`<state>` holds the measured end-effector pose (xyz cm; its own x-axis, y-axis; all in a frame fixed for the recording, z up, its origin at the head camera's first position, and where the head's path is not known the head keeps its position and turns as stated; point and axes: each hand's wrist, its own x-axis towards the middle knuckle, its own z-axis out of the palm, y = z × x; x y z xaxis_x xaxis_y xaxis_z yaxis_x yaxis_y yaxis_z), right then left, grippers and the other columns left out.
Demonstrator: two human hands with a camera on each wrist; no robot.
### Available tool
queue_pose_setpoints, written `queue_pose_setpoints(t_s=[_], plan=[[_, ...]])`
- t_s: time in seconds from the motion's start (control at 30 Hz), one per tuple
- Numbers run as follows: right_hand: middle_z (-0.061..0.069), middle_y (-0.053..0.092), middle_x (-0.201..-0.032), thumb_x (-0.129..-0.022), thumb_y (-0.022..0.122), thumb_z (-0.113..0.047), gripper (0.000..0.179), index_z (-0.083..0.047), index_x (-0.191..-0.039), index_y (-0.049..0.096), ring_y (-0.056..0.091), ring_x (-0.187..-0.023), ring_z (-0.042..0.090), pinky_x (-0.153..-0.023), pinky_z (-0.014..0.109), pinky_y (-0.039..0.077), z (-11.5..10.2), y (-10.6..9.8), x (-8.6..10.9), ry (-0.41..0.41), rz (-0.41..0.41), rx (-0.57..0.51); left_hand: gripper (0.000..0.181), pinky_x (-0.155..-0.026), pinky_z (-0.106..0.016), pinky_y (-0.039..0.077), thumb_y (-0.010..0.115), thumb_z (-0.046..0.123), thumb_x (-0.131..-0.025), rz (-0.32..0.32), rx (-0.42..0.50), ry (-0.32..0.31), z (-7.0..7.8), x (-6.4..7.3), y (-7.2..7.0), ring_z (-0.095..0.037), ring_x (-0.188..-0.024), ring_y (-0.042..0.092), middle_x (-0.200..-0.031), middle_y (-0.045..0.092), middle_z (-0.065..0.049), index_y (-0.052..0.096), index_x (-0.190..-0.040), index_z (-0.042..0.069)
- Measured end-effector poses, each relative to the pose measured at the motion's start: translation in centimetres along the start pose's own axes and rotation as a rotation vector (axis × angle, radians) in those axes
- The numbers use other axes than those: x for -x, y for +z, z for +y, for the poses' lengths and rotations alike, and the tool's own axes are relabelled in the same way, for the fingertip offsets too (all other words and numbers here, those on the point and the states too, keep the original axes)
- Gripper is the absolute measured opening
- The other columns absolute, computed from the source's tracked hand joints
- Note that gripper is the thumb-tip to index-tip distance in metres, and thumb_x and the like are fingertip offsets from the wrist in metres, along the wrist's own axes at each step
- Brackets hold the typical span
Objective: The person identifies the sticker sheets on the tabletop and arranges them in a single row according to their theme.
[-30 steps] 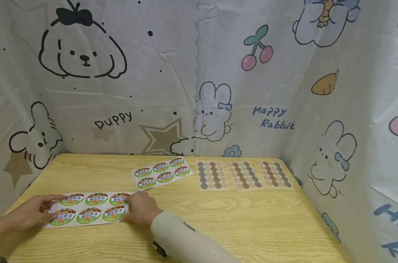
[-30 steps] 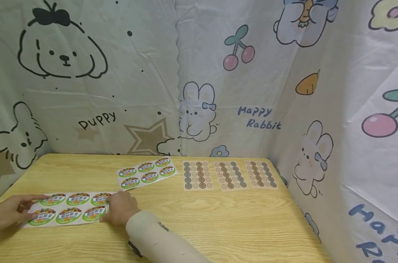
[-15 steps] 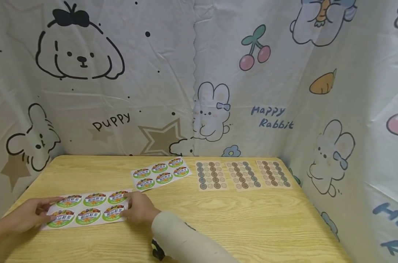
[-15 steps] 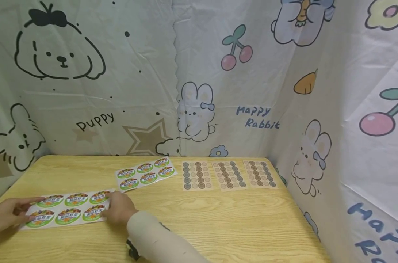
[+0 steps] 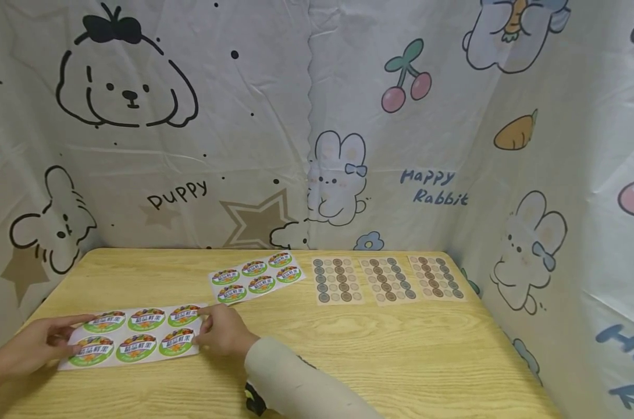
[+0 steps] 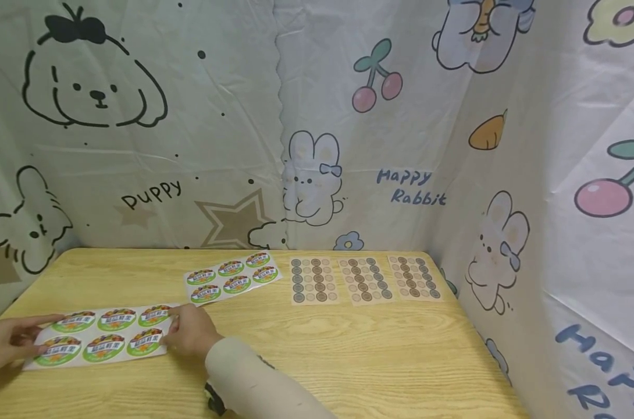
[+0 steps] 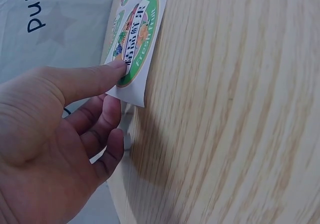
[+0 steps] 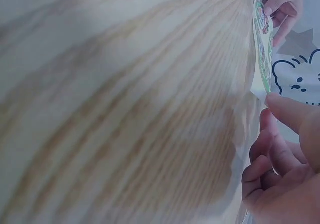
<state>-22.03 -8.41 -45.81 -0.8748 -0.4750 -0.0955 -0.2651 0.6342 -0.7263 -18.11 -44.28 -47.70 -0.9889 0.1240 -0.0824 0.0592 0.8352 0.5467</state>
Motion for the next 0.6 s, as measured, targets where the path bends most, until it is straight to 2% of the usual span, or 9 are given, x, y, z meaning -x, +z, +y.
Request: queue_pose_setpoints(t_s=[0.17,0.33,0.4,0.6], plan=[[-0.012,0.06,-0.065,-0.085,0.082,-0.012,0.054,-0.012,-0.136,0.065,0.045,-0.054,0.0,-0.055,0.013,0.038,-0.1,-0.2,0.2,-0.003,0.001,-0.001,0.069,-0.065,-0.021,0.044,0.078,0.014,-0.086,-0.023,0.017,-0.045,0.2,0.0,-0.2,0.007,-0.078,0.052,-0.106,0.072,-0.014,0.049,-0.144,-0.007],[-0.011,0.061,-0.066,-0.084,0.082,-0.009,0.055,-0.011,-0.136,0.064,0.046,-0.054,0.0,-0.054,0.013,0.039,-0.1,-0.5,0.5,-0.026,-0.008,-0.03,0.069,-0.063,-0.022,0.045,0.075,0.012,-0.088,-0.027,0.044,-0.017,1.1,0.4,-0.5,0.002,-0.075,0.054,-0.103,0.07,-0.01,0.044,-0.146,-0.008],[-0.011,0.062,-0.068,-0.084,0.082,-0.008,0.056,-0.009,-0.136,0.064,0.047,-0.055,-0.001,-0.056,0.012,0.04,0.0,-0.7,0.7,-0.049,-0.013,-0.042,0.068,-0.064,-0.022,0.047,0.075,0.011,-0.089,-0.027,0.051,-0.02,1.4,0.5,-0.6,0.001,-0.075,0.055,-0.103,0.068,-0.009,0.045,-0.147,-0.006],[-0.008,0.065,-0.072,-0.085,0.081,-0.008,0.057,-0.007,-0.138,0.061,0.047,-0.056,-0.002,-0.056,0.013,0.04,0.4,-1.5,1.5,-0.104,-0.031,-0.075,0.064,-0.066,-0.022,0.049,0.075,0.011,-0.088,-0.026,0.047,-0.009,2.1,0.7,-0.8,0.003,-0.077,0.055,-0.108,0.066,-0.013,0.049,-0.146,-0.003]])
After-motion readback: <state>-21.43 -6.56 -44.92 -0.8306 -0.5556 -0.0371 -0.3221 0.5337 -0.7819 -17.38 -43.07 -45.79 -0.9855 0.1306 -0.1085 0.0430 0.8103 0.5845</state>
